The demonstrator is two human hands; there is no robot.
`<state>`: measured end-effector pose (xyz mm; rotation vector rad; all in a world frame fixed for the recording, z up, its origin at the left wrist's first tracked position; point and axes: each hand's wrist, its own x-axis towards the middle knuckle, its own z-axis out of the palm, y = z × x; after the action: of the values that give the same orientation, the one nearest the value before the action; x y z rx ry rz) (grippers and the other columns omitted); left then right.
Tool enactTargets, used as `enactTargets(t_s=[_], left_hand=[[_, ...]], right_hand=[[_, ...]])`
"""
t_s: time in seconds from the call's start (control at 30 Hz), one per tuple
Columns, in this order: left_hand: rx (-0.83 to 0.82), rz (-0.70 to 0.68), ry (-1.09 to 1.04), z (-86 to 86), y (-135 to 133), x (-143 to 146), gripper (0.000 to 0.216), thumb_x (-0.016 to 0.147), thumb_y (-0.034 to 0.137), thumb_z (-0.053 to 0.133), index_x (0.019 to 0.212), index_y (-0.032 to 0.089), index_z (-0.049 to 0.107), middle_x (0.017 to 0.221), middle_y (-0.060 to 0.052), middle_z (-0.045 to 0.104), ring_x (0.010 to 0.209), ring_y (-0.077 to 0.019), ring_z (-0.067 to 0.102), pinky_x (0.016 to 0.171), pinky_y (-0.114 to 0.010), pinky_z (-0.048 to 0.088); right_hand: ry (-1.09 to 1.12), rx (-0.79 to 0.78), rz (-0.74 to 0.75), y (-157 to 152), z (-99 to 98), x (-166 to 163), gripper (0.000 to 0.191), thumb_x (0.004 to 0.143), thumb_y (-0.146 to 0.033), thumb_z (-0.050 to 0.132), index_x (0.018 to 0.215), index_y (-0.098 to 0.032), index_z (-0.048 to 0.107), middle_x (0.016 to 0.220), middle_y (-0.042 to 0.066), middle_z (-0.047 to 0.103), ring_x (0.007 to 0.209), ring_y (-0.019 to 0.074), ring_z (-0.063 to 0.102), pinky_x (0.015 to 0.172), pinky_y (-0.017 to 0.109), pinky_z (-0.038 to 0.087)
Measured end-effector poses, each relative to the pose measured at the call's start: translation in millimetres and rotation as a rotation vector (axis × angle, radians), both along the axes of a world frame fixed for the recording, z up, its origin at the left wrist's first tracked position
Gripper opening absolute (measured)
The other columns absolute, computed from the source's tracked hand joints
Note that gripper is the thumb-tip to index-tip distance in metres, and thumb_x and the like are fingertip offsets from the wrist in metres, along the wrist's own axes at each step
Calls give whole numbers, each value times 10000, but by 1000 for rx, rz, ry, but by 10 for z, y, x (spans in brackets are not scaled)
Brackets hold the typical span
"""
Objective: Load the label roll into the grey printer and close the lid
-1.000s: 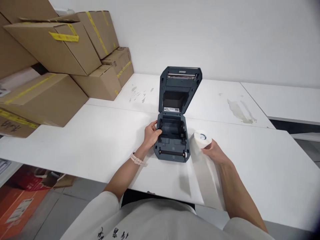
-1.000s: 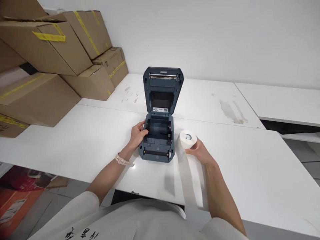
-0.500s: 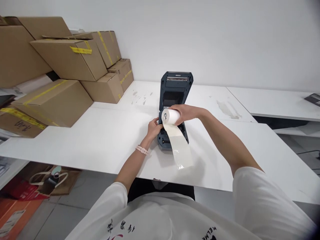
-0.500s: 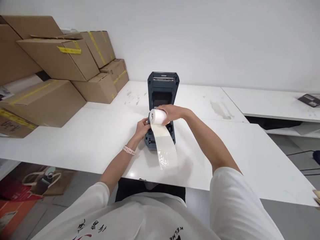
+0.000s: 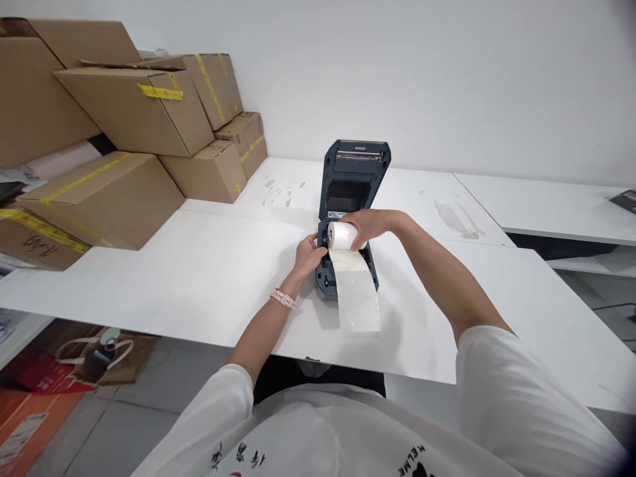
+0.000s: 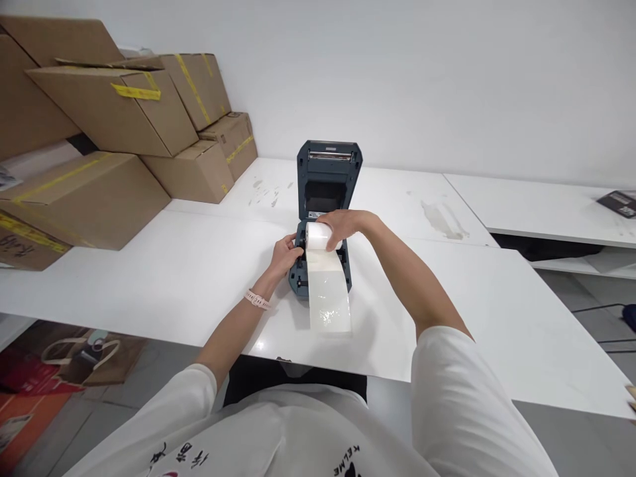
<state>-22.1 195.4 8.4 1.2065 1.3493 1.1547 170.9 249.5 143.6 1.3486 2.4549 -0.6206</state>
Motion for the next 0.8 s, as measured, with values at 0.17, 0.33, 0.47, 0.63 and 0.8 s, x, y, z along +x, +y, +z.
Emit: enactTargets(t_s=[0.17, 0.33, 0.47, 0.63, 0.8], left_hand=[[-6, -7, -12, 56, -28, 0, 708, 601, 124, 647, 1307, 79, 674, 606, 84, 374, 585, -110, 375, 588, -273, 294], [-14, -9, -37, 50, -19, -2, 720, 585, 136, 651, 1303, 77, 676, 608, 87, 364, 582, -108, 373, 586, -274, 299], [-13, -15, -48, 61, -22, -2, 707, 581, 131, 642, 1285, 77, 682, 583, 88, 375, 567, -107, 368, 576, -271, 289], [-14, -15, -37, 87, -40, -4, 732, 584, 126, 639, 1313, 73, 668, 572, 95, 359, 567, -110, 372, 577, -268, 293], [-22, -32, -22, 79, -29, -15, 734, 598, 132, 652, 1330, 78, 655, 586, 88, 382, 585, -115, 400, 589, -264, 314]], right_hand=[[3, 9, 54, -35, -227, -25, 856, 723, -598, 753, 1477, -236, 569, 1550, 128, 562, 1400, 442, 520, 1133, 533, 414], [124, 11, 36, -74, -340, 58, 823, 825, -608, 664, 1538, -217, 533, 1587, 130, 530, 1461, 427, 471, 1189, 527, 347], [223, 122, 46, -153, -409, 18, 679, 757, -446, 767, 1392, -228, 663, 1424, 135, 671, 1330, 440, 580, 1138, 594, 372], [576, 452, -115, -294, -236, 63, 417, 807, -570, 746, 1047, -229, 759, 1098, 118, 775, 1097, 362, 675, 1063, 536, 481], [858, 780, -416, -8, 196, 291, 636, 1043, -647, 201, 1522, -304, 441, 1516, 102, 541, 1564, 334, 296, 1251, 619, 284]])
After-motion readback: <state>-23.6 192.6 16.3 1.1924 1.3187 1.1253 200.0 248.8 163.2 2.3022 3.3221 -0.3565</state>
